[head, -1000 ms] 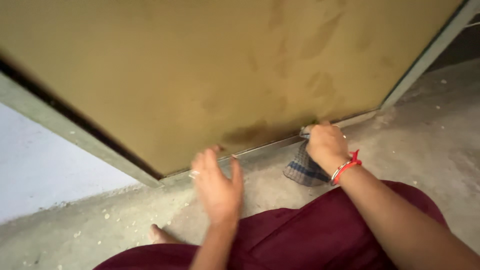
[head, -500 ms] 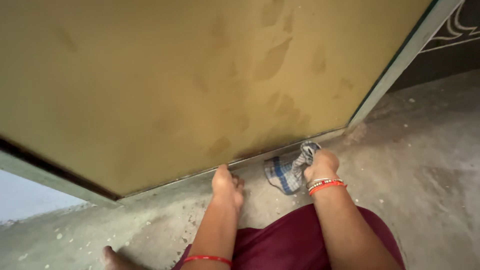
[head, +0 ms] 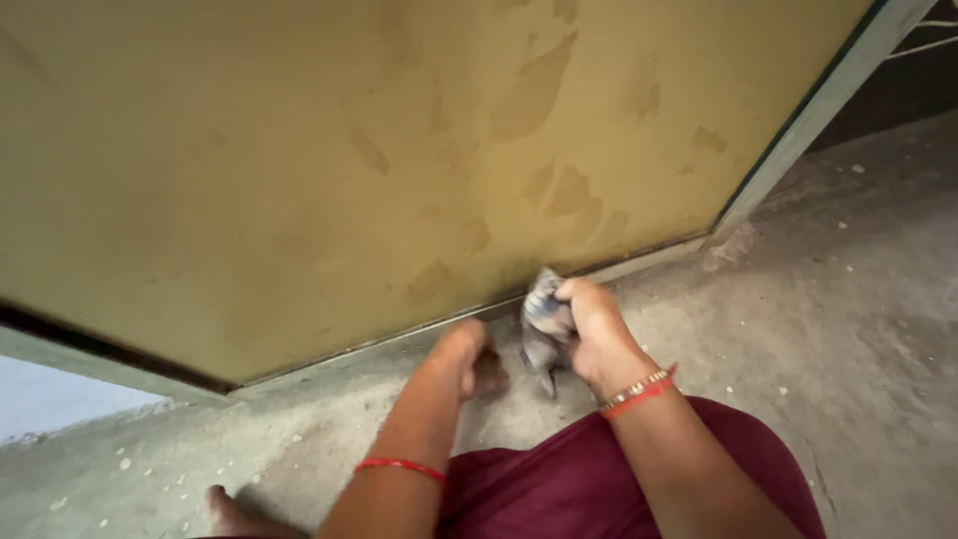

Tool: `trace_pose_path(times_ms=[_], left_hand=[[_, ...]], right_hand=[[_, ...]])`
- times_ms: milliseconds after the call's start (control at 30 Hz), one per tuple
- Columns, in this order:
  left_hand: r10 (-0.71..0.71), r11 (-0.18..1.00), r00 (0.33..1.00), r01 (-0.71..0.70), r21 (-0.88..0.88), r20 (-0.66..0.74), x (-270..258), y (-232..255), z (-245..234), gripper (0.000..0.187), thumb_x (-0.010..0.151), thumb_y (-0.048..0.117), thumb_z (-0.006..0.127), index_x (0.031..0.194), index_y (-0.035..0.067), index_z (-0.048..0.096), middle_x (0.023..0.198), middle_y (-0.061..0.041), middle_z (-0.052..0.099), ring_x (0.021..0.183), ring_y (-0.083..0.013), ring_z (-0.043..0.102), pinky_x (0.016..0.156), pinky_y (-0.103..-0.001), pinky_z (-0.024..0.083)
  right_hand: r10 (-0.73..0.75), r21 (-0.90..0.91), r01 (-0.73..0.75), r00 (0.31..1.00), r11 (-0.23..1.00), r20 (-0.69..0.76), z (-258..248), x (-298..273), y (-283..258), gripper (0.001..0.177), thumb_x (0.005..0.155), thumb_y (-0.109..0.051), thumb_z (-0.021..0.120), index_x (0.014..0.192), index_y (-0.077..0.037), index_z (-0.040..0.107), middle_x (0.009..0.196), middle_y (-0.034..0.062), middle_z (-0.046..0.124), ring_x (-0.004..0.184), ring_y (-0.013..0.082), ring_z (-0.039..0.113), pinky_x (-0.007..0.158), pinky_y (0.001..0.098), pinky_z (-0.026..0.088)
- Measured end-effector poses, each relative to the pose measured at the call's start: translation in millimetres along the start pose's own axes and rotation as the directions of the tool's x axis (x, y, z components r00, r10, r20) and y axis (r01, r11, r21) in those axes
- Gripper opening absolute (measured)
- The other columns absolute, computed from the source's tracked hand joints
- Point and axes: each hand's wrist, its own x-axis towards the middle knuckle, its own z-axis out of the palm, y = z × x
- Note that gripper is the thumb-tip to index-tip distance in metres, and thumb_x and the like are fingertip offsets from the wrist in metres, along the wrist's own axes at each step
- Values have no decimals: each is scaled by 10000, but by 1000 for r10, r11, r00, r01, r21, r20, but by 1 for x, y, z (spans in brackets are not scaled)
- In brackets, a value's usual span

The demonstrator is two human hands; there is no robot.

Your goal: The person wipes the surface and edges of a door using a cloth, reaching from the top latch down to the bottom frame.

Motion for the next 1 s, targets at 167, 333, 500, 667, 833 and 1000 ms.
trace_pose_path(times_ms=[167, 333, 500, 667, 833, 1000], left_hand=[[195, -58, 935, -292, 955, 297, -36, -10, -12, 307, 940, 261, 567, 1175, 72, 624, 1124, -165, 639, 919, -302, 593, 758, -451, 503], [256, -286, 915, -238, 928, 313, -62, -7, -13, 365, 925, 283, 591, 1221, 71, 617, 1187, -177, 643, 1001, -311, 602, 825, -443, 505], [265, -287, 903, -262, 922, 339, -70, -16, -23, 429, 910, 306, 616, 1267, 70, 610, 1250, -189, 648, 1082, -321, 611, 891, -435, 507], [291, -137, 885, -337, 932, 363, -73, -21, -51, 495, 894, 329, 640, 1313, 68, 603, 1313, -201, 652, 1164, -330, 620, 958, -428, 509], [382, 572, 894, -426, 701, 232, -66, -21, -64, 562, 879, 352, 665, 1359, 67, 596, 1376, -213, 657, 1246, -339, 629, 1024, -420, 511], [199, 934, 969, -143, -328, 144, -57, -23, -57, 870, 890, 406, 754, 1537, 25, 314, 1601, -245, 356, 1457, -348, 464, 1168, -435, 465]], right_hand=[[-278, -329, 592, 707, 736, 650, 42, -93, -14, 175, 938, -202, 686, 1011, -43, 669, 868, 31, 724, 761, 114, 686, 691, 275, 564], [217, -523, 685, 486, 506, 847, 73, -168, -13, 738, 772, -168, 882, 1477, -212, 667, 800, -46, 491, 706, 101, 500, 624, 270, 453], [94, -202, 937, 183, 285, 979, 73, -157, 4, 601, 780, -205, 891, 1352, -196, 707, 1041, -3, 638, 973, 137, 635, 868, 290, 543], [-214, -653, 571, 810, 497, 545, 42, -69, 2, 220, 835, -212, 808, 1009, -104, 729, 1010, 67, 696, 926, 194, 655, 779, 346, 563], [-164, 271, 188, 981, 944, -107, -12, 10, 8, 232, 977, -253, 630, 1071, -44, 669, 1043, 108, 709, 865, 241, 705, 711, 403, 602], [-77, 367, 325, 831, 872, -551, -50, 62, 6, 351, 985, -402, 550, 1066, -74, 644, 1040, 104, 714, 852, 255, 704, 679, 397, 580]])
